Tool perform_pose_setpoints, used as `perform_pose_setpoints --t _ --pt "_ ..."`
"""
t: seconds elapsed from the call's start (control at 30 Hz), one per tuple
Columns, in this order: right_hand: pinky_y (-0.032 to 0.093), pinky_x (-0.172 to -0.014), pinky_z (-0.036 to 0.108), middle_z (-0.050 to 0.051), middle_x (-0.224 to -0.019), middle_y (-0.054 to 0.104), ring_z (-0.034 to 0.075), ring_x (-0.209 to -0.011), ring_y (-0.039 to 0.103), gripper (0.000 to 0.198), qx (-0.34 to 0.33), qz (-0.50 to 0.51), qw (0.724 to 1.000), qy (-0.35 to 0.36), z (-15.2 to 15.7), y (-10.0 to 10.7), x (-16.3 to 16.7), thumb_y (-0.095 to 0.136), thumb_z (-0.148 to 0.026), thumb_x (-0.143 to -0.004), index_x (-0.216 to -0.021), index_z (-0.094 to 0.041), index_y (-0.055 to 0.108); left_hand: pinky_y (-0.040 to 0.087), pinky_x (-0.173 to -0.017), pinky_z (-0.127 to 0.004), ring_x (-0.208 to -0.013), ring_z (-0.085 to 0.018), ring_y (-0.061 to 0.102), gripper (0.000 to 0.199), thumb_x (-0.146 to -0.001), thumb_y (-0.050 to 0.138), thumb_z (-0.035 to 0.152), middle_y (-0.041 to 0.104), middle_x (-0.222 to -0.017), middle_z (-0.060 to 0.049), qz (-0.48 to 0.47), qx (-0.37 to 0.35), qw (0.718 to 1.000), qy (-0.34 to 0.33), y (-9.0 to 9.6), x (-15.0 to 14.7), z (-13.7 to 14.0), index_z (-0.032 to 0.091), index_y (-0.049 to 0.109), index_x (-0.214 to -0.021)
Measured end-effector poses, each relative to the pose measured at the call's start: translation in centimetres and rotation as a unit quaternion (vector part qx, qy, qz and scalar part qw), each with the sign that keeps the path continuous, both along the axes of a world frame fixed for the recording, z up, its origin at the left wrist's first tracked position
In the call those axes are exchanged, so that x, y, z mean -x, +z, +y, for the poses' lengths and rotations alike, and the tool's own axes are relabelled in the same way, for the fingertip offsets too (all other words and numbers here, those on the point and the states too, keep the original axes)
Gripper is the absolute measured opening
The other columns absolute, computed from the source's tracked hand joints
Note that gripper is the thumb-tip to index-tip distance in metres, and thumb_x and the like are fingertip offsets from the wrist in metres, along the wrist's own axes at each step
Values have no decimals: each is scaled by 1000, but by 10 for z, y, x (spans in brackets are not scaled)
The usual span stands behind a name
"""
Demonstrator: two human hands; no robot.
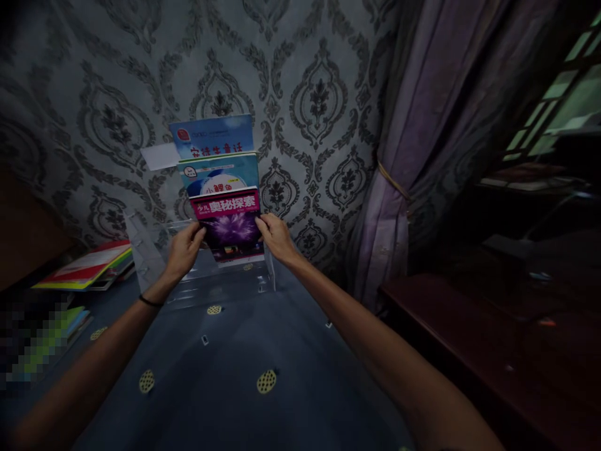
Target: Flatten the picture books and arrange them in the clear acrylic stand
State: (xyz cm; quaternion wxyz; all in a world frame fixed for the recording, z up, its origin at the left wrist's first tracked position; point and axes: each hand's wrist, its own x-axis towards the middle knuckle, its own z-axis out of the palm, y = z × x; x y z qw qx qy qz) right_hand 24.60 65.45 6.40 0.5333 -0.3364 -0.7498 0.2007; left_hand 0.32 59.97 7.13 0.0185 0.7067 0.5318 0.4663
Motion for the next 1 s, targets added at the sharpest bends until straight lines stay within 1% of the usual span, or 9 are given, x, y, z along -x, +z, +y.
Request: perform_pose_setpoints --t 0.1,0.23,0.4,0.53,0.6,0.67,0.73,0.87,1.0 --pt "45 -62 29 3 -84 50 17 -70 56 39 -12 -28 999 -14 -2 -6 -2 41 -54 -96 -71 -24 45 50 -74 -27 -79 -19 62 23 -98 42 32 64 -80 -3 41 13 998 35 -5 0 -2 19 59 -89" --pt "44 -76 33 4 -81 52 21 -81 53 31 -44 -67 996 -49 -4 -10 -3 45 -46 -96 -74 -25 48 46 -77 -29 -84 -22 65 21 -100 42 28 68 -86 -6 97 25 992 83 -9 -2 -8 20 59 -90" --pt "41 -74 34 6 -78 57 23 -78 54 26 -52 -94 990 -95 -6 -19 -1 47 -42 -94 -74 -25 49 44 -72 -30 -87 -25 70 23 -103 41 31 73 -91 -10 157 59 975 143 -5 -7 -16 20 61 -102" --pt "41 -70 33 5 -82 65 25 -77 60 21 -37 -87 988 -125 -8 -26 1 49 -43 -95 -97 -24 56 42 -68 -31 -84 -30 72 27 -105 40 34 74 -88 -12 194 94 959 184 -1 -12 -20 19 61 -109" --pt "41 -68 33 5 -81 66 25 -75 62 27 -29 -78 987 -137 -10 -27 1 50 -43 -94 -111 -22 55 43 -69 -31 -86 -30 73 27 -105 40 34 75 -89 -13 208 106 952 197 0 -15 -22 18 61 -111" --pt "41 -67 33 4 -79 66 25 -74 62 32 -21 -63 988 -138 -11 -27 2 51 -42 -93 -118 -22 55 44 -69 -31 -88 -30 73 28 -106 38 34 75 -91 -13 218 115 947 204 2 -18 -23 18 61 -112" --pt "41 -68 33 4 -77 65 25 -73 62 33 -16 -48 990 -131 -11 -26 3 53 -41 -91 -117 -21 59 44 -69 -31 -89 -30 73 29 -106 37 34 75 -92 -14 224 120 945 208 3 -19 -24 18 60 -112" --pt "42 -69 34 5 -76 66 24 -71 61 27 -12 -32 993 -116 -10 -24 4 55 -41 -89 -101 -21 67 45 -70 -31 -90 -30 73 29 -106 36 34 75 -93 -15 228 127 942 211 4 -20 -23 18 60 -112" --pt "44 -68 33 5 -78 69 23 -71 61 25 -2 -4 995 -103 -8 -24 5 57 -41 -87 -91 -21 71 45 -72 -32 -91 -30 73 28 -106 36 32 75 -94 -16 225 126 943 210 5 -21 -21 17 60 -111"
